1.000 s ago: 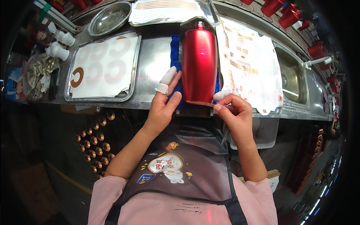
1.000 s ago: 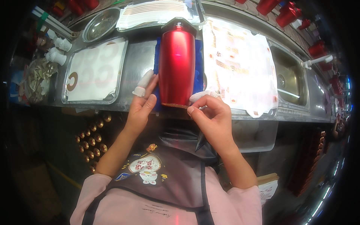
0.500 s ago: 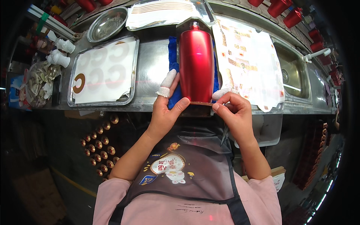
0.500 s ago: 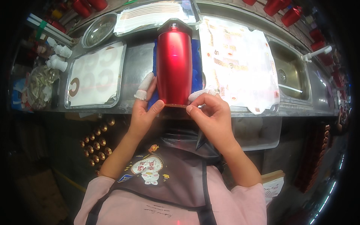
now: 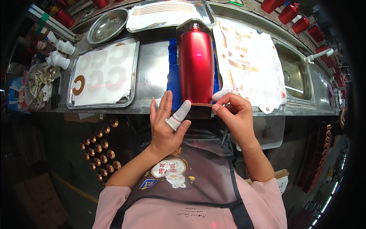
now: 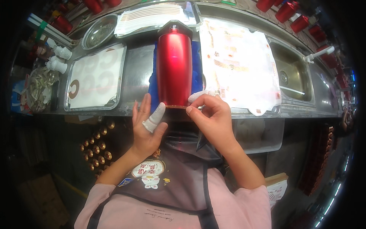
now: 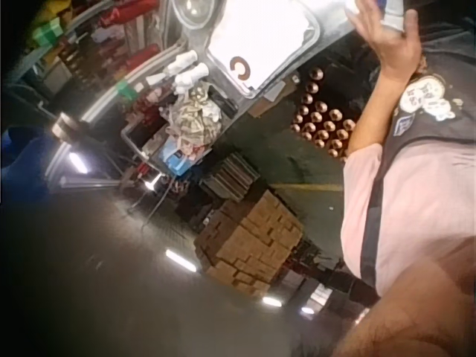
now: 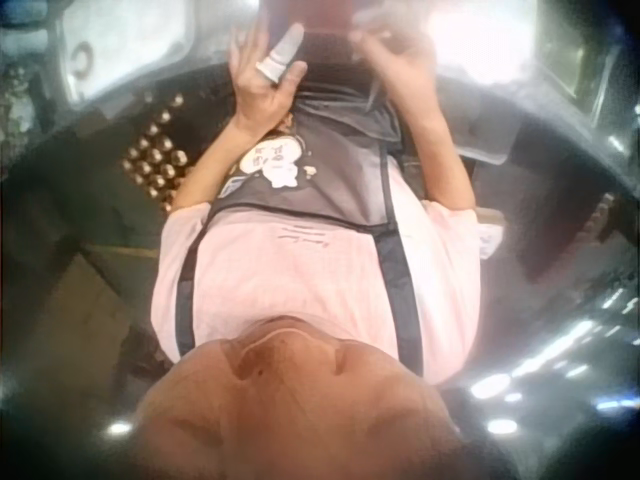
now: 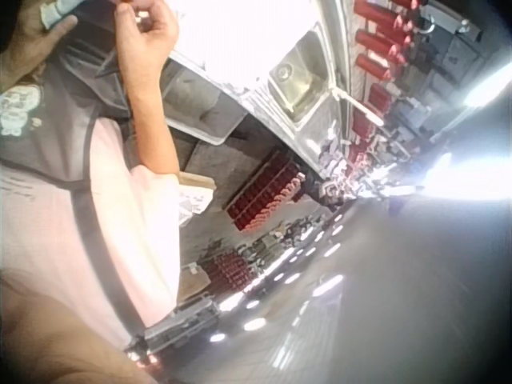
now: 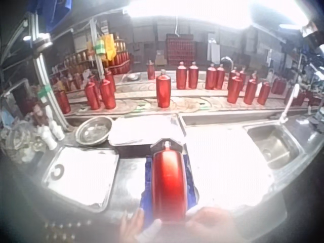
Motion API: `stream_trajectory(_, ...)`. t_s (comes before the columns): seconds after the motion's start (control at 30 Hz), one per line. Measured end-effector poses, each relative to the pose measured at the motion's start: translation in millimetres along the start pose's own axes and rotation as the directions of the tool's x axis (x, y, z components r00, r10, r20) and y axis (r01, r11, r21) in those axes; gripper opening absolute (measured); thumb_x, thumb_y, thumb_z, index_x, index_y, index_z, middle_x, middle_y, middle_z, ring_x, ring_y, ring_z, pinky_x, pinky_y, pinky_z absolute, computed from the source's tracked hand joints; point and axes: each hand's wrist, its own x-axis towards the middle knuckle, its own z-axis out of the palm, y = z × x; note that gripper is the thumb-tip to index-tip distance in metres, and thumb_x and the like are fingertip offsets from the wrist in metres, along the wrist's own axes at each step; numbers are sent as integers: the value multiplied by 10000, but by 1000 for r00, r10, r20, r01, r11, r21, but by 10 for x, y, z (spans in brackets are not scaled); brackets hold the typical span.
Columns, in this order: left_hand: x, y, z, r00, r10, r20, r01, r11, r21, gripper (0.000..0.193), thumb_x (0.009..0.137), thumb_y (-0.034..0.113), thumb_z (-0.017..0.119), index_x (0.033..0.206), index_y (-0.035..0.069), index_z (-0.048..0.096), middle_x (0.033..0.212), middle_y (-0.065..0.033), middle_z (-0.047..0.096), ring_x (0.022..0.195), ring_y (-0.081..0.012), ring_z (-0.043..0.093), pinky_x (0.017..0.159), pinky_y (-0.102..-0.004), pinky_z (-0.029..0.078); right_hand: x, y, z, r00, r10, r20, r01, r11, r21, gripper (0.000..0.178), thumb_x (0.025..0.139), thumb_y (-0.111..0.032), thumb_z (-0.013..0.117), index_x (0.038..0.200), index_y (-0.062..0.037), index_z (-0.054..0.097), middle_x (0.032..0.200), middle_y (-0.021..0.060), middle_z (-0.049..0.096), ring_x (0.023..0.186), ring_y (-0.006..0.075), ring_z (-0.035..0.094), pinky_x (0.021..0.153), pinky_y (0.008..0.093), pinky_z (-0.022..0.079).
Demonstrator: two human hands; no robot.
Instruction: The person applies a red label to a red cylindrical bottle, smooths it with a blue card, and wipes the surface with a white cloth. They repeat this process on multiple bottles, placing finished units on a nearby tray.
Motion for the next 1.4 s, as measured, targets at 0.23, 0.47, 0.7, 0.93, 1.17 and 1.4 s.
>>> stream_trajectory(0.23, -52, -25, 4, 998, -55, -26, 53, 996, -68, 433, 970, 297, 663, 1356, 103, 673, 1577, -275, 399, 1448, -426, 415, 1196, -616, 153, 12, 6, 5, 999, -36, -15, 36, 999, 15, 93, 880, -41, 727, 822, -25, 655, 741, -48, 626, 618, -14, 520, 555, 168, 359)
stream_trajectory(0.47, 16, 15, -64, 998, 34, -46, -30, 997, 75, 409, 947, 287, 677, 1315, 110, 706, 1586, -260, 392, 1459, -430, 389, 1185, -632, 178, 12, 3, -11, 1000, -17, 3, 16, 997, 77, 90, 887, -43, 724, 829, -23, 658, 742, -50, 626, 629, -15, 525, 567, 168, 370)
stream_trajectory(0.7, 162, 104, -185, 988, 150, 45, -156, 967, 200, 432, 919, 247, 696, 1326, 102, 698, 1591, -281, 368, 1461, -437, 388, 1189, -639, 164, 38, 89, -48, 1000, -9, 23, 8, 997, 78, 90, 891, -50, 732, 839, -22, 664, 764, -35, 651, 653, -3, 563, 591, 168, 410)
stream_trajectory(0.93, 317, 213, -248, 973, 212, 92, -229, 939, 255, 429, 837, 191, 763, 1264, 169, 746, 1584, -249, 397, 1424, -448, 428, 1173, -629, 213, 68, 195, -78, 999, -32, 40, 29, 996, 80, 86, 893, -47, 736, 851, -15, 668, 808, -14, 673, 688, 14, 607, 622, 170, 454)
stream_trajectory(1.17, 510, 352, -140, 946, 316, 76, -323, 891, 318, 377, 817, 183, 738, 1192, 199, 777, 1517, -231, 499, 1323, -470, 526, 1104, -670, 309, 119, 226, -98, 998, 6, 61, -6, 1000, -4, 73, 885, -47, 743, 881, -12, 680, 819, -25, 673, 667, -2, 586, 596, 166, 433)
stream_trajectory(1.4, 620, 97, 83, 984, 136, -115, -135, 991, 16, 784, 732, 150, 868, 1440, 25, 556, 1516, -242, 496, 1368, -413, 520, 1133, -593, 341, 106, 184, -100, 995, 44, 90, -43, 999, -14, 64, 878, -53, 744, 897, -23, 691, 798, -44, 658, 613, -19, 510, 548, 161, 366)
